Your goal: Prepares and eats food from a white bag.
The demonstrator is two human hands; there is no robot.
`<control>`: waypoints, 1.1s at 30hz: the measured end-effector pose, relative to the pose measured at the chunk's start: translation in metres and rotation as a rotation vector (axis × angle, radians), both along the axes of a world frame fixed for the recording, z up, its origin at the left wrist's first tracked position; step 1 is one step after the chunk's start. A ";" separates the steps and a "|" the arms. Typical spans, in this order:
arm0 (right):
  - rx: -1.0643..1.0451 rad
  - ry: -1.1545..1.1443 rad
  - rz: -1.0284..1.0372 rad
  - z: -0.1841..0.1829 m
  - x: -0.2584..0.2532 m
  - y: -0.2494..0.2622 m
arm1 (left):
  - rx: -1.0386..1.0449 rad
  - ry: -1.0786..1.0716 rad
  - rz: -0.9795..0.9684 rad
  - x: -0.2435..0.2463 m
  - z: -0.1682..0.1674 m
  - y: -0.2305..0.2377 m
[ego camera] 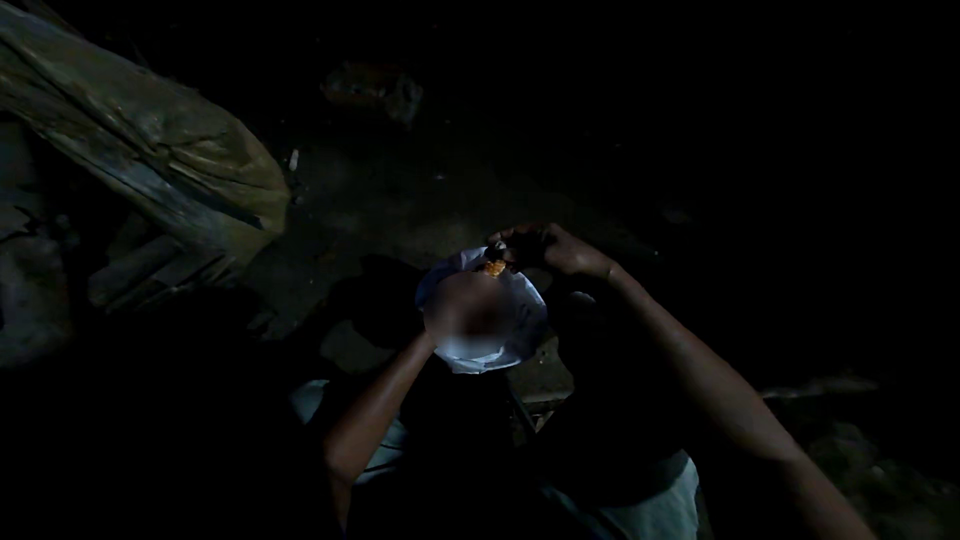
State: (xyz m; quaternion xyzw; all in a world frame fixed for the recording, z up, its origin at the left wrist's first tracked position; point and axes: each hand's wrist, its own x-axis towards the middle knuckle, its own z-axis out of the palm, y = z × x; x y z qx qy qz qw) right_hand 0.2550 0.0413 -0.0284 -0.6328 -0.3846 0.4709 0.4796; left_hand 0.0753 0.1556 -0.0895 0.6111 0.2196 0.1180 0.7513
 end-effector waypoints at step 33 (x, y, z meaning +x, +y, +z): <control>0.029 -0.300 -0.023 0.006 -0.025 -0.009 | 0.099 0.013 0.001 -0.006 -0.004 -0.003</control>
